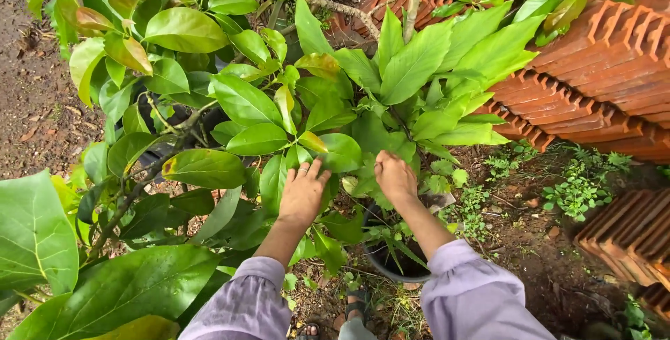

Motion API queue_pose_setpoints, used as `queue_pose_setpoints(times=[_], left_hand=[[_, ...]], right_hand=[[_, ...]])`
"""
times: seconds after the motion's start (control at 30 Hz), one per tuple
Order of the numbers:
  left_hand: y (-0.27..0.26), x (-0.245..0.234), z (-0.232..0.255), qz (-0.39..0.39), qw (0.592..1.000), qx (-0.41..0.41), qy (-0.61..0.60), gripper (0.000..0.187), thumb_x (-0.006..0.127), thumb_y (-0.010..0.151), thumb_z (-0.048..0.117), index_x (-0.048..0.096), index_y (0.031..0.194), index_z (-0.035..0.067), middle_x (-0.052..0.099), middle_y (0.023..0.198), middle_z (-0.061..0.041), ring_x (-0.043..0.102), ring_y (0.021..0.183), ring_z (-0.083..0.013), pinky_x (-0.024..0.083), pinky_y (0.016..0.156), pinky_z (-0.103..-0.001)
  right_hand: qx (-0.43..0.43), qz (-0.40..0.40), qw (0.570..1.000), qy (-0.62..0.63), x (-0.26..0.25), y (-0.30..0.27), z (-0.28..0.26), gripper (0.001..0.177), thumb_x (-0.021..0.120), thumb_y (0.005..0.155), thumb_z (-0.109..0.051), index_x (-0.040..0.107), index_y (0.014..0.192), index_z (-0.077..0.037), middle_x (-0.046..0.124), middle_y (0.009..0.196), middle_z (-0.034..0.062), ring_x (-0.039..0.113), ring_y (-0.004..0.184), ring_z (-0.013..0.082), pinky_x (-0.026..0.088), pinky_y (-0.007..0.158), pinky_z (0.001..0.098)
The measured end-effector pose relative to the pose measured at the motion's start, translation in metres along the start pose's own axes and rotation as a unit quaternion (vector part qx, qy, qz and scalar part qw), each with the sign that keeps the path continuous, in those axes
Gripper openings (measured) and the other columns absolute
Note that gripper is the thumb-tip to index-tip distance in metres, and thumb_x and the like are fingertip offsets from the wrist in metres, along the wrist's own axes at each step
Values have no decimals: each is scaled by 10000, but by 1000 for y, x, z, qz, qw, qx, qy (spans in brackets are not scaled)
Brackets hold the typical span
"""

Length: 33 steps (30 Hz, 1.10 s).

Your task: Tending to various potted plants by inspecting leaves, moving pots, and adjusting soil.

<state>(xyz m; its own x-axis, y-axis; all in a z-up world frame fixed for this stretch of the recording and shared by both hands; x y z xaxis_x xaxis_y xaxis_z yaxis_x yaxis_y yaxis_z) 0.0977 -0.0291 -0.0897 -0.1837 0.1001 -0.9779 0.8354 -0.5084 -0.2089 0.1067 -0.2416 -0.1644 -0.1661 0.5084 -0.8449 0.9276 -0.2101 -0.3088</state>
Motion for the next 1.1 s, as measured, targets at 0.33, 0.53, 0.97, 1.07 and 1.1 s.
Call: queue_pose_setpoints(times=[0.33, 0.53, 0.97, 1.07, 1.1], left_hand=[[-84, -10, -10, 88, 995, 25, -49, 324, 653, 907, -24, 642, 1186, 141, 386, 1423, -106, 627, 1061, -234, 530, 910, -382], [-116, 21, 0, -2, 998, 21, -65, 406, 607, 913, -57, 637, 1259, 153, 511, 1250, -117, 680, 1016, -242, 510, 925, -402], [-136, 80, 47, -49, 990, 115, -68, 365, 599, 940, -45, 695, 1240, 141, 504, 1361, -145, 708, 978, -248, 572, 947, -448], [-138, 100, 71, -46, 985, 147, -83, 340, 620, 929, -25, 703, 1216, 137, 502, 1345, -127, 714, 986, -255, 565, 955, -453], [-139, 107, 80, -43, 982, 160, -88, 326, 634, 922, -7, 712, 1200, 143, 510, 1323, -103, 718, 989, -257, 562, 954, -446]], right_hand=[[-91, -101, 990, -22, 54, -131, -74, 413, 569, 998, -216, 592, 1375, -47, 539, 1436, 249, 574, 1302, 410, 524, 1039, 529], [24, -126, 991, 34, 166, -148, -73, 455, 617, 991, -305, 535, 1406, -136, 710, 1186, 131, 589, 1246, 312, 397, 1086, 538], [-34, 82, 996, 19, 59, -186, 33, 99, 650, 921, -122, 720, 968, -174, 688, 878, 56, 661, 957, 310, 497, 946, 579], [11, 80, 997, -16, 66, -199, 101, 58, 661, 924, -176, 704, 951, -203, 682, 883, 38, 663, 969, 296, 513, 942, 570], [38, 82, 995, -38, 74, -202, 132, 32, 672, 921, -225, 697, 941, -223, 686, 898, 41, 668, 974, 301, 545, 902, 550]])
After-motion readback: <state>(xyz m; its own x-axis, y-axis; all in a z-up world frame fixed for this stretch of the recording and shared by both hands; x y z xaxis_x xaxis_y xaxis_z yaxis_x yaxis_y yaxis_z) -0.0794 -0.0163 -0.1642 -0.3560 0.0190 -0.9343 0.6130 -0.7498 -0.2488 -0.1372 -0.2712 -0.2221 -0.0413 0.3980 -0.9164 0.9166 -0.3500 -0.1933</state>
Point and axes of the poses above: each hand's wrist, its own y-axis towards the middle knuckle, its own x-axis out of the palm, z = x × y, the point moved 9 cm from there along y, towards the middle knuckle
